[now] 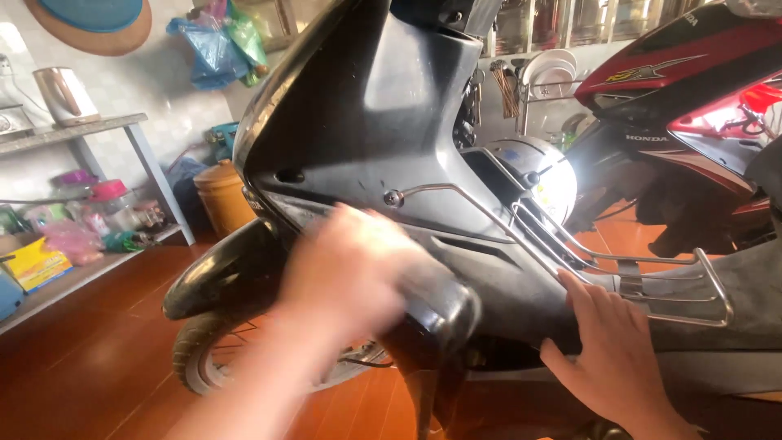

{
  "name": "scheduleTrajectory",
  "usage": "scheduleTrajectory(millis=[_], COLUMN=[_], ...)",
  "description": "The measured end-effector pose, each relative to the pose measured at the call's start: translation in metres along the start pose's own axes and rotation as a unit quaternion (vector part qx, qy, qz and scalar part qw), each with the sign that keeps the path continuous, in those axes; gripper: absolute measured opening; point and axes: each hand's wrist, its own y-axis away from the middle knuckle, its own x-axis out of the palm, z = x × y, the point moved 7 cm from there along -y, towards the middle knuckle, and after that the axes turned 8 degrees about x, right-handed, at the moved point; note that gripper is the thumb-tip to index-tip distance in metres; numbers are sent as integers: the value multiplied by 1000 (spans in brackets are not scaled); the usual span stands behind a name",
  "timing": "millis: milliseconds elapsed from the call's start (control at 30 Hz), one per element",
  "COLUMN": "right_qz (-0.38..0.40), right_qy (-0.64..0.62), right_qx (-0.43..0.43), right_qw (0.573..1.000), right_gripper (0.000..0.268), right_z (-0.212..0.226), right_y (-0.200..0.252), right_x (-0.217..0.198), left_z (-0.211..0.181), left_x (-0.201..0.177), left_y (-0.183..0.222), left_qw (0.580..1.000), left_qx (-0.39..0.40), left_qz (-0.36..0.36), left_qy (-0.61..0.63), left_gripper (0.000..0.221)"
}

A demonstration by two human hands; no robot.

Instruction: The person wipes the front side panel and fender of a black Honda motorcycle using a cloth. They scrub the surface repeatedly, moving from the upper side panel down to the lower fender area.

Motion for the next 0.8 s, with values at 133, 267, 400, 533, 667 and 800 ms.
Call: scheduleTrajectory(millis=[133,267,400,533,667,800], right_qz=[-3,4,4,-28,-13,-25], right_qy=[3,10,-14,6,-3,-17], right_qx=[18,2,-3,-8,0,-2], right_qw=[1000,1000,1000,1000,1000,1000], right_gripper=[92,94,93,99,95,92], right_z=[0,-2,-2,-6,-4,2], right_y=[1,0,-2,0,-1,0], right_x=[2,3,5,5,6,3], left_z=[20,-66,16,18,-41,39], left_x=[-10,82,9,11,70,-4], left_y=[20,-6,10,13,-2,30], left_qw=[950,994,986,964,993,945], left_qx=[-49,70,33,-62,88,104], left_qz=[-295,-12,-157,-240,-19,-236], left_qy=[-89,-79,-43,-92,-81,-202], left_gripper=[14,32,16,19,56,35])
